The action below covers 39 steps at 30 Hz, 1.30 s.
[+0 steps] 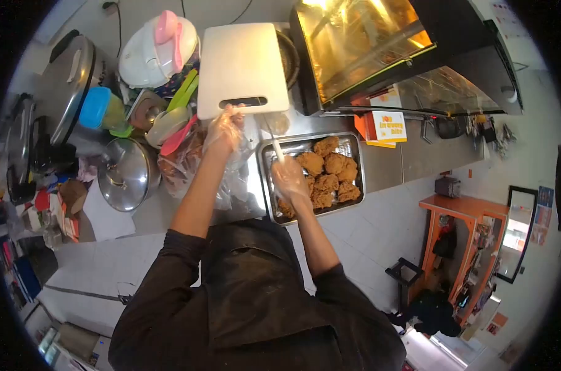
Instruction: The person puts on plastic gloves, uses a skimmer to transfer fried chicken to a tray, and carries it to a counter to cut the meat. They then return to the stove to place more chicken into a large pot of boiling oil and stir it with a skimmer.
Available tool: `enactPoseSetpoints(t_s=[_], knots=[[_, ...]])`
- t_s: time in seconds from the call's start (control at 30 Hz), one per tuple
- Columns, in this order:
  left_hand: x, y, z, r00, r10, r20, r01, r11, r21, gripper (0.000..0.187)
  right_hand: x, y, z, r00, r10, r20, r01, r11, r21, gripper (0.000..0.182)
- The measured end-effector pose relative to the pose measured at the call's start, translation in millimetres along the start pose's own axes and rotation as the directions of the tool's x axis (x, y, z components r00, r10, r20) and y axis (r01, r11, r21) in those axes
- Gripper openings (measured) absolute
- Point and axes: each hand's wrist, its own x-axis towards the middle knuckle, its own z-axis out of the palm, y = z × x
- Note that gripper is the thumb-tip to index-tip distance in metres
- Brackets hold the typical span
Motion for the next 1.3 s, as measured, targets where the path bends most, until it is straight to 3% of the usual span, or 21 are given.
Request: enactPoseSetpoints(t_s=[0.03, 0.1, 0.17, 0.23, 0.33, 0.43, 0.47, 0.53, 0.57, 0.67, 0.77, 0.8, 0.87, 0.97, 1.03, 1.07, 1.1, 1.17, 1.2, 1.23, 1.3], knots=[[1, 0, -1, 0.999, 0.024, -0.032, -0.024, 1.0, 0.013, 0.018, -25, 4, -13, 0.994, 0.102, 0.042, -0.105, 0.991, 0.088, 0.031], [2, 0, -13, 0.995, 0.066, -0.077, -0.062, 0.997, 0.044, 0.02, -74, 71, -9, 1.0, 0.004, -0.001, -0.004, 0.977, 0.213, 0.03], [12, -4, -26, 0.99, 0.104, -0.091, -0.096, 0.992, 0.087, 0.024, -136, 64, -59, 0.93, 0.294, 0.219, -0.363, 0.821, 0.441, 0.034], [20, -7, -35, 0.985, 0.052, -0.164, -0.038, 0.995, 0.088, 0.028, -186, 111, -87, 0.895, 0.3, 0.331, -0.444, 0.676, 0.588, 0.032], [23, -15, -40, 0.966, 0.045, -0.255, -0.034, 0.998, 0.046, 0.029, -218, 147, -102, 0.932, 0.164, 0.323, -0.353, 0.613, 0.707, 0.037], [24, -14, -51, 0.989, -0.011, -0.145, 0.012, 1.0, 0.007, 0.032, -208, 111, -121, 0.906, 0.357, 0.226, -0.419, 0.692, 0.587, 0.038], [32, -9, -64, 0.984, -0.071, -0.164, 0.083, 0.994, 0.069, 0.035, -209, 115, -126, 0.919, 0.358, 0.163, -0.391, 0.787, 0.477, 0.035], [33, -14, -69, 0.986, 0.018, -0.165, 0.004, 0.991, 0.134, 0.036, -211, 112, -148, 0.97, 0.243, -0.015, -0.239, 0.962, 0.131, 0.033], [31, -15, -70, 0.985, 0.061, -0.164, -0.033, 0.986, 0.165, 0.036, -214, 106, -161, 0.983, 0.159, -0.087, -0.165, 0.984, -0.065, 0.031], [12, -19, -75, 0.998, 0.053, -0.042, -0.048, 0.992, 0.118, 0.036, -200, 69, -202, 0.977, 0.211, -0.019, -0.191, 0.838, -0.512, 0.03], [-1, -33, -97, 0.986, -0.061, 0.155, 0.058, 0.998, 0.029, 0.034, -168, 70, -215, 0.987, 0.145, 0.07, -0.071, 0.781, -0.62, 0.034], [-30, -39, -80, 0.986, 0.041, 0.16, -0.07, 0.98, 0.186, 0.029, -159, 72, -217, 0.99, 0.116, 0.086, -0.037, 0.779, -0.626, 0.034], [-112, -65, -21, 0.948, 0.235, 0.214, -0.311, 0.825, 0.471, 0.02, -141, 77, -219, 0.992, 0.054, 0.118, 0.034, 0.769, -0.638, 0.032], [-149, -85, -30, 0.977, 0.088, 0.196, -0.211, 0.571, 0.793, 0.024, -116, 68, -233, 0.981, 0.052, 0.186, 0.094, 0.711, -0.697, 0.028], [-156, -96, -60, 0.992, -0.022, 0.126, -0.117, 0.247, 0.962, 0.027, -95, 61, -245, 0.971, 0.024, 0.236, 0.153, 0.698, -0.699, 0.031], [-159, -102, -78, 0.995, -0.07, 0.077, -0.072, 0.065, 0.995, 0.028, -81, 62, -253, 0.963, 0.006, 0.269, 0.189, 0.695, -0.693, 0.032], [-164, -109, -96, 0.991, -0.02, 0.132, -0.134, -0.12, 0.984, 0.029, -66, 60, -259, 0.954, -0.012, 0.3, 0.225, 0.692, -0.686, 0.034], [-168, -119, -120, 0.961, 0.045, 0.271, -0.218, -0.478, 0.851, 0.031, -38, 16, -267, 0.919, 0.196, 0.341, 0.141, 0.646, -0.751, 0.037], [-171, -114, -103, 0.99, -0.093, 0.109, -0.141, -0.477, 0.867, 0.038, -19, 16, -271, 0.89, 0.144, 0.433, 0.257, 0.626, -0.736, 0.038], [-166, -120, -111, 0.992, -0.069, 0.106, -0.126, -0.49, 0.863, 0.039, 2, 18, -273, 0.848, 0.093, 0.522, 0.371, 0.599, -0.71, 0.038], [-154, -135, -137, 0.995, -0.018, 0.099, -0.094, -0.512, 0.854, 0.04, 58, 32, -270, 0.668, 0.007, 0.744, 0.605, 0.576, -0.549, 0.038]])
